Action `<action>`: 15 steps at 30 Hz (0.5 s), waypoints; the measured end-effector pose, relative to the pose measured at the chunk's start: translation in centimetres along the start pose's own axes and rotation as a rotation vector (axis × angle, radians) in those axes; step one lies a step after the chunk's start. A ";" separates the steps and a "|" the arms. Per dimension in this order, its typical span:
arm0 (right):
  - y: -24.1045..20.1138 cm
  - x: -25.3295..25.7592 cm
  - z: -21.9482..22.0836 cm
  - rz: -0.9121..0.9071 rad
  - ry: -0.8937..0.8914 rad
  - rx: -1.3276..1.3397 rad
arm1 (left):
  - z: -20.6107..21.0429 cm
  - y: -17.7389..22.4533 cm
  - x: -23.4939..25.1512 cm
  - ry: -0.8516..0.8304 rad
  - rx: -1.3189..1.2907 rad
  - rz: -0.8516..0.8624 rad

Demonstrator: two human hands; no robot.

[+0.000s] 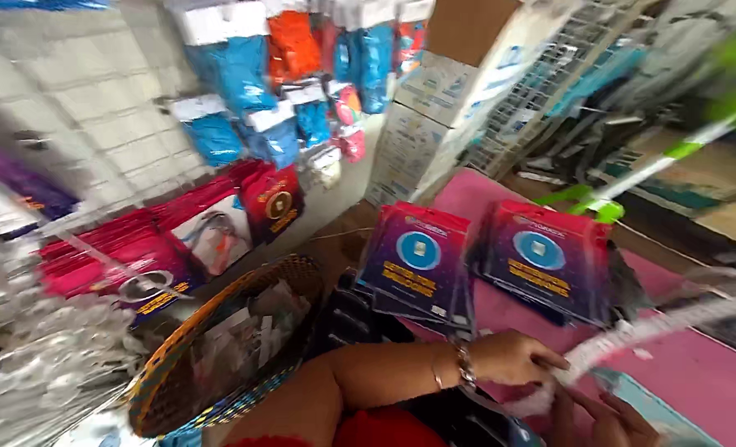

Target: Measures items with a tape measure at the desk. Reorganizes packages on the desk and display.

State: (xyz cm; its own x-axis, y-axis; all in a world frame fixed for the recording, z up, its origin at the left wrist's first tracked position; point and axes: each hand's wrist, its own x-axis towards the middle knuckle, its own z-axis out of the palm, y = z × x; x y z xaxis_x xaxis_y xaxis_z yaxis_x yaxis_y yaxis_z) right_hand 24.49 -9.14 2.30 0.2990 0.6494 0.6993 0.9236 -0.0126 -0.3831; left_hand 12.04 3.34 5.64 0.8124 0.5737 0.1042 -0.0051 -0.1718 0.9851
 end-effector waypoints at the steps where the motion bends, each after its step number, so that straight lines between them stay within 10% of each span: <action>1: 0.1 -0.1 0.0 0.013 -0.010 0.026 | -0.1 0.1 -0.1 -0.002 -0.004 -0.009; 11: 0.8 6.9 -4.3 0.272 -0.166 0.215 | 0.0 2.6 1.4 0.028 0.189 -0.234; 15: 2.9 12.7 -3.5 0.339 -0.391 0.235 | 0.6 2.2 3.3 0.164 -0.315 -0.254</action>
State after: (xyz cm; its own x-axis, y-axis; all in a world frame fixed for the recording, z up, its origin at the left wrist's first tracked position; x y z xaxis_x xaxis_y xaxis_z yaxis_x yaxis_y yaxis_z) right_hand 31.79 -3.60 12.13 0.4169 0.8724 0.2551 0.6996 -0.1288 -0.7029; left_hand 15.04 4.39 8.08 0.7074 0.6903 -0.1518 -0.0151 0.2294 0.9732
